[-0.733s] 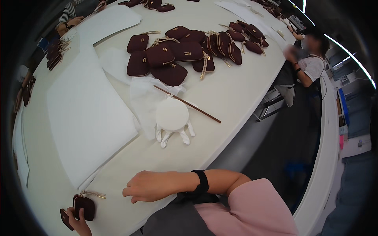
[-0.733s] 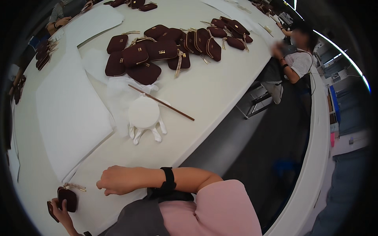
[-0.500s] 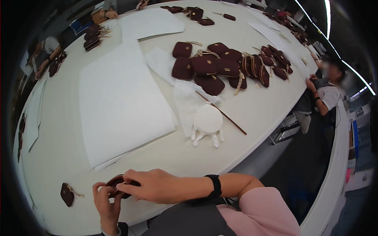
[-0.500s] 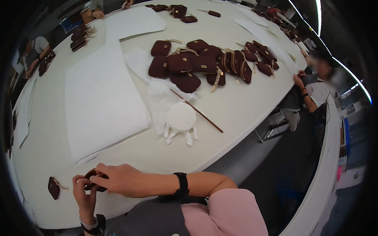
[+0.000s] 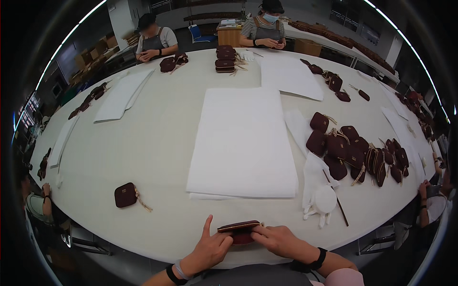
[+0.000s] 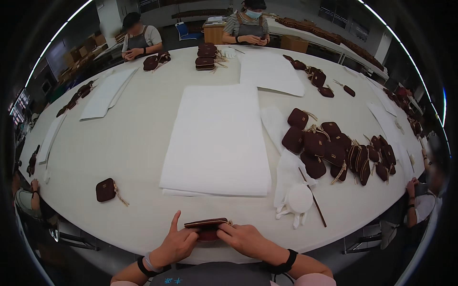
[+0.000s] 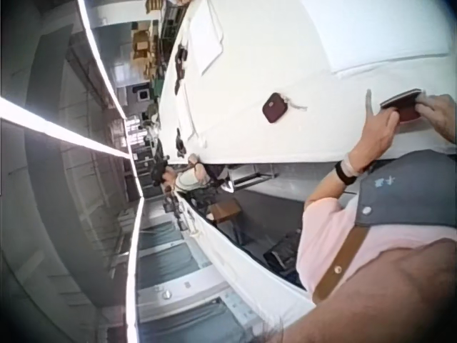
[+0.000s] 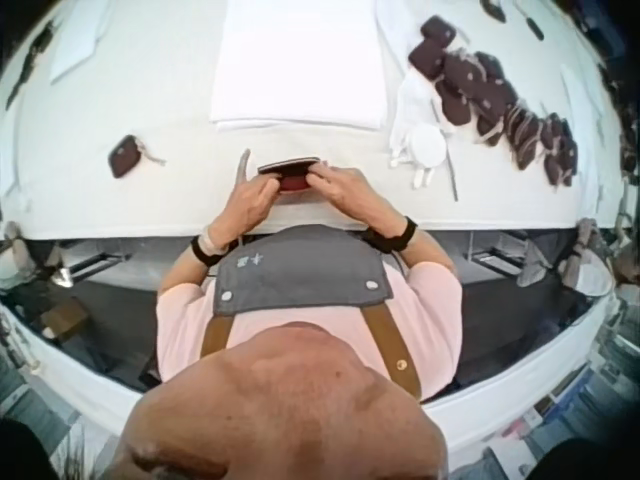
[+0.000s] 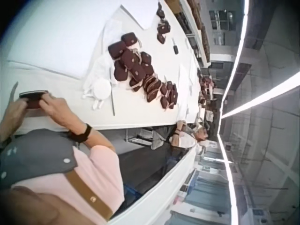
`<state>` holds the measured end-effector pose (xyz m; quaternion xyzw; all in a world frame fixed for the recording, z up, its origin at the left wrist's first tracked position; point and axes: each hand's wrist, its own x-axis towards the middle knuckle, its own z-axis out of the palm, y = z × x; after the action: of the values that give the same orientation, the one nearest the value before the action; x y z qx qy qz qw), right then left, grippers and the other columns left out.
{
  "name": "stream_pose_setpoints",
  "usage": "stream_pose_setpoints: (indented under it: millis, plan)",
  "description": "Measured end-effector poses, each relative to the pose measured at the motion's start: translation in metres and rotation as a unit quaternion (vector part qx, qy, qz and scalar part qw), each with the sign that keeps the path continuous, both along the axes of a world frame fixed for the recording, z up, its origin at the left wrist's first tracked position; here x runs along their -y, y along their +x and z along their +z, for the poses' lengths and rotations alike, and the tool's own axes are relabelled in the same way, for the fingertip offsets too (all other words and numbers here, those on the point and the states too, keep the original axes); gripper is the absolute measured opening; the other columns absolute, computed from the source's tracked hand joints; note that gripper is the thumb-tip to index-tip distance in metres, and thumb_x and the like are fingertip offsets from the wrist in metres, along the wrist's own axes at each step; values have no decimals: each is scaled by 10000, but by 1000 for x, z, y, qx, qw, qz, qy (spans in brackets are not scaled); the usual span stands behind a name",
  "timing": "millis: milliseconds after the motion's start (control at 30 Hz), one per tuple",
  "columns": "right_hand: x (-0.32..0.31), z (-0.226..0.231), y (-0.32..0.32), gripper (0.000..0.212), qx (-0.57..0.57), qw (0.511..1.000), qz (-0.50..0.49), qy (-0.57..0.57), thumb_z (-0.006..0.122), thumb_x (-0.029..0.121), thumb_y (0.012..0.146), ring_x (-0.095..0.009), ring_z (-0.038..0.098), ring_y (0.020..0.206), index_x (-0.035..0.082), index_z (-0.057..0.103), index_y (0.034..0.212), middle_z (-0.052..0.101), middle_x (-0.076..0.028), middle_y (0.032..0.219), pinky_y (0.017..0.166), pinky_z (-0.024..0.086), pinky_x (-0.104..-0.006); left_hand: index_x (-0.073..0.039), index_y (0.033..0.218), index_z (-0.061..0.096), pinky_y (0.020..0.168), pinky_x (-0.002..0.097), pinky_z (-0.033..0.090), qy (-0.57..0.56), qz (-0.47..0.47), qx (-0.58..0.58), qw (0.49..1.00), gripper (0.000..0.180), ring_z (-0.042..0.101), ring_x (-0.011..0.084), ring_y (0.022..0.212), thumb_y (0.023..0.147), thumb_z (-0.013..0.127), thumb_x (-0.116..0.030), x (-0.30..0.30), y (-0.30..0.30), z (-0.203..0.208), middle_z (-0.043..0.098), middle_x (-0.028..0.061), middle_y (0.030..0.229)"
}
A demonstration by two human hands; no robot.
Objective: The person places white tissue paper into small maroon zippered pouches on a white table. They fold the paper to fit inside, zip the pouches closed, and place them on the table. The person repeats this process for multiple pouches.
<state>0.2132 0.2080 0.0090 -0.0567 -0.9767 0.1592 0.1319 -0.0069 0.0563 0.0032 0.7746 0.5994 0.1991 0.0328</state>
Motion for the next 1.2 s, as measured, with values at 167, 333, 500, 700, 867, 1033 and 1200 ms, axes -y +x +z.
stream_pose_setpoints:
  millis: [167, 333, 500, 700, 867, 1033, 1200]
  plan:
    - [0, 2, 5, 245, 119, 990, 1, 71, 638, 58, 812, -178, 671, 678, 76, 530, 1031, 599, -74, 929, 499, 503, -308, -101, 896, 533, 1016, 498, 419, -21, -26, -11, 999, 94, 637, 197, 712, 905, 623, -81, -9, 9, -5, 620, 36, 760]
    - [4, 8, 0, 252, 154, 977, 38, 141, 664, 89, 816, -154, 671, 657, 88, 525, 1027, 593, -58, 839, 475, 489, -291, -99, 898, 567, 978, 442, 435, -53, -55, -83, 994, 76, 613, 214, 702, 864, 628, -70, -6, 5, -5, 569, 20, 725]
    - [-7, -6, -7, 138, 93, 986, 81, 108, 647, 122, 873, -209, 684, 634, 91, 599, 999, 628, -52, 839, 475, 511, -334, -102, 908, 562, 1162, 519, 304, -29, -130, -106, 985, 50, 645, 207, 753, 915, 601, -70, -11, 0, 13, 524, 31, 769]
    - [-13, 6, -18, 177, 129, 987, 52, 78, 655, 111, 856, -229, 710, 683, 80, 617, 1026, 659, -49, 890, 504, 521, -361, -134, 976, 594, 869, 377, 385, -110, -31, -87, 990, 82, 647, 153, 889, 922, 656, -139, -7, -11, 20, 615, 14, 844]
    - [-7, -2, -25, 170, 98, 992, 44, 64, 641, 74, 840, -217, 704, 746, 92, 609, 1006, 665, -32, 914, 542, 523, -342, -113, 1216, 695, 871, 377, 372, -160, 37, -41, 986, 403, 644, 164, 1007, 818, 744, -80, -3, -6, 9, 722, 15, 1091]
    - [-24, -13, -23, 71, 48, 995, 69, 52, 642, 80, 848, -198, 708, 726, 97, 605, 906, 654, -37, 867, 512, 510, -335, -101, 1240, 690, 961, 409, 353, -174, 8, -42, 984, 400, 623, 172, 1111, 843, 741, -104, -8, -2, 5, 705, 32, 1198]
    - [-27, -17, -18, 98, 66, 993, 90, 26, 625, 72, 855, -220, 699, 739, 94, 603, 948, 646, -53, 892, 501, 502, -352, -98, 1327, 645, 1097, 464, 302, -174, -46, 59, 982, 451, 578, 212, 1270, 886, 728, -144, -1, -9, 0, 673, 63, 1299]
